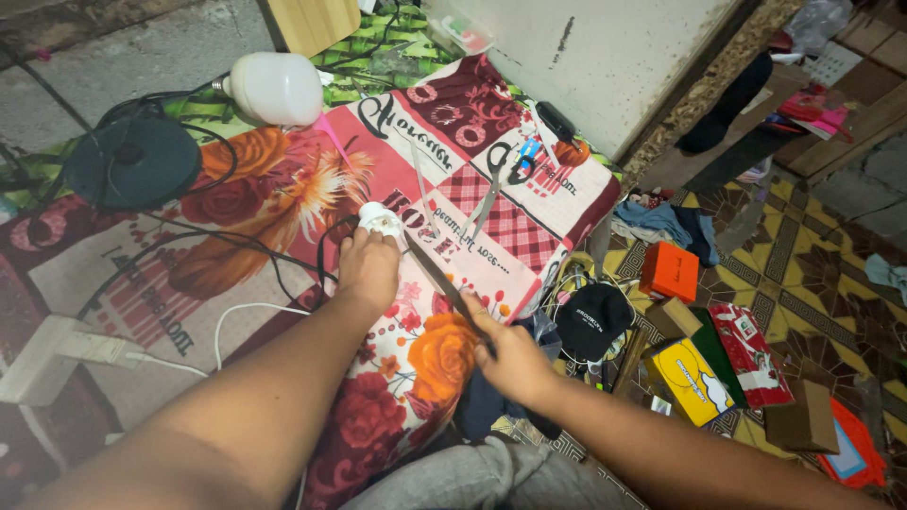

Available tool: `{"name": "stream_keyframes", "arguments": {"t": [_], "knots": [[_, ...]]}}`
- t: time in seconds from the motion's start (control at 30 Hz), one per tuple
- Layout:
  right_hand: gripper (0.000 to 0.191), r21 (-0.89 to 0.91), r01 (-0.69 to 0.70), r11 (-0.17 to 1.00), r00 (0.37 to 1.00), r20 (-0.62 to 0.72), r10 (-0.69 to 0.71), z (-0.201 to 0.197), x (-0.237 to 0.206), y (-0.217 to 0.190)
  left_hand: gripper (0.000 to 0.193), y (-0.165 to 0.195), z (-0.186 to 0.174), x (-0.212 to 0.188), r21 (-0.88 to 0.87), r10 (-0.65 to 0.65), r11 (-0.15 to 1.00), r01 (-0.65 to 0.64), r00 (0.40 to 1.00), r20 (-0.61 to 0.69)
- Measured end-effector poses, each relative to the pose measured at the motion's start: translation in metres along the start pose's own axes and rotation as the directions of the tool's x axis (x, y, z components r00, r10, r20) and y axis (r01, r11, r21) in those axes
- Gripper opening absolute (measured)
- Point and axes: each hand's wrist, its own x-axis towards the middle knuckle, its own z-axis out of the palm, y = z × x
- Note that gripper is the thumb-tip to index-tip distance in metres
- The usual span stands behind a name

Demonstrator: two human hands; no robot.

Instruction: The person strips the ends of a black electrical wire with a knife and attaches the wire to a white light bulb holder, then screws a light bulb into the holder and works on the wire connection by hand.

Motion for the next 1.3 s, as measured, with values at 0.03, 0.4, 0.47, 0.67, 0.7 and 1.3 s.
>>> {"name": "stream_keyframes", "arguments": {"t": [0.03,0.4,0.47,0.67,0.7,1.3], "knots": [[0.084,-0.015,0.007,1.0,1.0,-0.002,-0.007,0.001,-0.001,-0.001,0.024,0.0,-0.003,0.001,-0.008,-0.008,1.0,0.008,0.999,0.031],[0.082,-0.02,-0.084,0.996,0.995,0.045,0.085,-0.006,0.0,-0.015,0.015,0.001,0.006,0.019,-0.039,0.009,0.999,-0.006,0.998,0.058],[0.083,-0.017,-0.101,0.995,0.993,0.056,0.102,-0.006,-0.001,-0.017,0.015,-0.001,0.009,0.02,-0.034,-0.025,0.999,0.029,0.993,0.114],[0.084,-0.041,-0.09,0.995,0.993,0.071,0.093,-0.009,-0.002,-0.025,0.015,0.001,0.009,0.022,-0.081,-0.089,0.992,0.101,0.987,0.137],[0.084,-0.038,-0.109,0.993,0.991,0.079,0.112,-0.009,-0.002,-0.027,0.014,0.001,0.008,0.022,-0.093,-0.105,0.988,0.119,0.984,0.144],[0.082,-0.016,-0.132,0.991,0.989,0.068,0.132,0.001,0.001,-0.037,0.013,0.002,0.004,-0.005,-0.209,-0.016,0.978,-0.024,0.981,-0.191]]}}
